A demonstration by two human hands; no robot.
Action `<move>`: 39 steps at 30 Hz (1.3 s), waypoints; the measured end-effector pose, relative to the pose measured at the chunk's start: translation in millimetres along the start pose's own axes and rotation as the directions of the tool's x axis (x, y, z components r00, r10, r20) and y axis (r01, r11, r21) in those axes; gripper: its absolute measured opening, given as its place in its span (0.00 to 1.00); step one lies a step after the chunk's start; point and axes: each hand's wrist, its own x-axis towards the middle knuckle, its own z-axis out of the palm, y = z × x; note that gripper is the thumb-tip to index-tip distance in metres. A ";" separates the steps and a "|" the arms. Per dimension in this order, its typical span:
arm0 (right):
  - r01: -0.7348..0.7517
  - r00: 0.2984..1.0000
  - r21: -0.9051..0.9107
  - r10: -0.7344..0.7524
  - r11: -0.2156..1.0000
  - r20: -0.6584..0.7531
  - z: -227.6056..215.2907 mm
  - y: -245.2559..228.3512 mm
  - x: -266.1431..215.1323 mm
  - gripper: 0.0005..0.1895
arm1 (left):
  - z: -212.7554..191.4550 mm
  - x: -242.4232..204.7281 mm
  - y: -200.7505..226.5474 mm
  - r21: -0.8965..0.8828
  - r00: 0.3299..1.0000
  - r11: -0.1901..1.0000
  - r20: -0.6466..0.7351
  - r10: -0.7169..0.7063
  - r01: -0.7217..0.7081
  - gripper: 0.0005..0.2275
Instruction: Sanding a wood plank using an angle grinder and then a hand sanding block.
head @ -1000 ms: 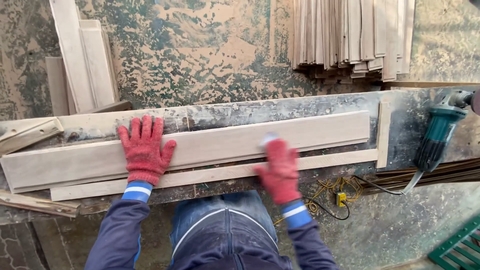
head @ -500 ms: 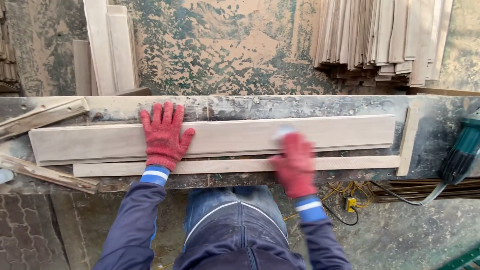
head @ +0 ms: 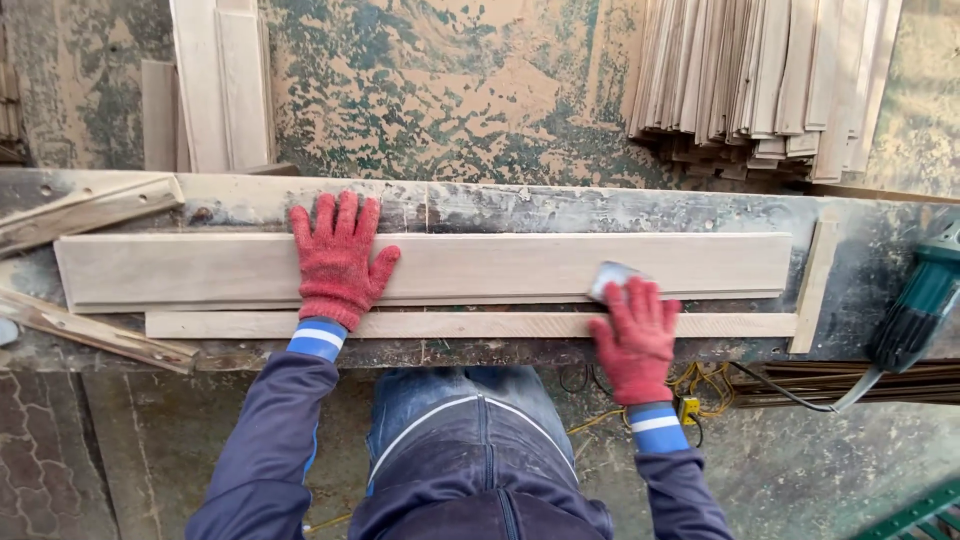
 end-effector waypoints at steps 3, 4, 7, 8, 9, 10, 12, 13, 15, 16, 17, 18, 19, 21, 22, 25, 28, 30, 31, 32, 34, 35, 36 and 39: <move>-0.016 0.997 0.150 0.027 0.988 -0.072 12.9 -38.4 13.5 0.39 | -1.0 1.2 1.7 -0.004 1.000 1.000 0.001 -0.013 0.013 0.31; -0.015 0.997 0.149 0.026 0.989 -0.073 22.0 -72.9 18.0 0.39 | -1.0 2.2 0.3 -0.005 1.000 1.000 0.000 -0.014 0.014 0.31; 0.132 0.991 0.406 -0.125 0.904 -0.045 39.8 -131.7 27.2 0.43 | -1.8 0.5 0.5 -0.015 1.000 1.000 -0.017 -0.009 0.009 0.31; 0.196 0.979 0.348 -0.201 0.917 -0.023 40.8 -124.8 28.5 0.42 | -1.5 0.1 0.1 -0.011 1.000 1.000 -0.023 -0.009 0.008 0.31; 0.253 0.964 0.289 -0.266 0.923 0.006 41.2 -118.8 27.4 0.40 | -0.6 -0.4 0.0 -0.012 1.000 1.000 -0.025 -0.002 0.001 0.32; 0.248 0.965 0.292 -0.260 0.924 0.004 28.4 -90.0 21.5 0.40 | -3.5 -0.9 -0.6 -0.010 1.000 1.000 -0.023 0.004 -0.005 0.32; 0.106 0.994 0.081 -0.105 0.991 -0.022 2.7 -27.0 13.1 0.35 | -5.1 1.3 1.1 0.002 1.000 1.000 0.004 -0.006 0.006 0.31; 0.112 0.994 0.080 -0.111 0.990 -0.013 9.6 -21.2 11.4 0.35 | -4.5 0.7 2.2 -0.002 1.000 1.000 0.009 -0.015 0.015 0.31; -0.067 0.998 0.128 0.066 0.990 0.010 24.9 -11.9 8.1 0.39 | -4.2 3.0 1.6 -0.002 1.000 1.000 -0.005 -0.006 0.006 0.31; -0.068 0.998 0.129 0.067 0.989 0.011 31.9 -48.9 11.8 0.39 | -5.9 0.8 1.3 -0.002 1.000 1.000 -0.003 -0.005 0.005 0.31; 0.030 0.999 0.225 -0.022 0.974 -0.039 38.6 -83.2 18.3 0.41 | -6.2 1.7 2.3 -0.016 1.000 1.000 -0.012 -0.007 0.007 0.31; 0.132 0.990 0.314 -0.107 0.940 -0.096 45.2 -117.5 24.5 0.42 | -6.9 2.2 3.5 -0.029 1.000 1.000 -0.020 -0.009 0.009 0.31; 0.142 0.988 0.313 -0.117 0.939 -0.097 46.7 -126.3 26.5 0.42 | -5.2 0.6 4.6 -0.029 1.000 0.999 -0.024 -0.019 0.019 0.31; 0.263 0.963 0.374 -0.267 0.889 -0.044 51.9 -150.0 30.9 0.43 | -3.5 1.0 0.9 -0.021 1.000 1.000 -0.027 -0.004 0.003 0.31; 0.260 0.964 0.378 -0.261 0.888 -0.049 43.8 -117.6 30.0 0.43 | -6.7 1.5 0.0 -0.015 1.000 1.000 -0.027 0.003 -0.003 0.31; 0.145 0.984 0.179 -0.123 0.973 -0.126 23.5 -27.3 15.5 0.32 | -9.2 2.0 4.6 0.000 1.000 1.000 0.024 -0.017 0.017 0.31; -0.243 0.970 0.076 0.241 0.967 0.032 28.8 -21.1 9.0 0.25 | -10.2 3.5 1.6 0.009 0.999 1.000 0.030 -0.022 0.022 0.31; -0.005 0.991 -0.049 -0.001 0.999 -0.135 42.2 -83.2 18.9 0.39 | -4.8 0.5 3.4 0.025 0.999 0.999 0.027 -0.023 0.022 0.31; 0.002 0.991 -0.052 -0.009 0.999 -0.132 41.1 -111.4 22.1 0.39 | -6.9 -0.9 5.6 0.022 0.999 0.999 0.027 -0.030 0.030 0.31; 0.144 0.986 0.154 -0.129 0.978 -0.101 39.7 -139.8 25.2 0.37 | -9.5 -2.1 7.7 0.005 0.999 1.000 0.025 -0.024 0.024 0.31; 0.275 0.961 0.361 -0.248 0.891 -0.119 43.5 -143.2 40.9 0.38 | -11.1 5.3 0.6 0.009 1.000 1.000 0.009 -0.009 0.009 0.31; 0.274 0.961 0.297 -0.247 0.915 -0.126 42.8 -115.0 37.9 0.31 | -8.5 2.4 1.2 0.010 1.000 1.000 0.021 -0.013 0.013 0.31; 0.272 0.960 0.231 -0.247 0.934 -0.131 43.0 -87.0 34.5 0.27 | -5.3 -0.4 1.2 0.011 0.999 1.000 0.032 -0.017 0.017 0.31; -0.073 0.997 -0.660 0.063 0.747 -0.039 46.9 64.8 -1.1 0.13 | -8.7 1.2 2.5 0.012 0.999 1.000 0.038 -0.026 0.025 0.31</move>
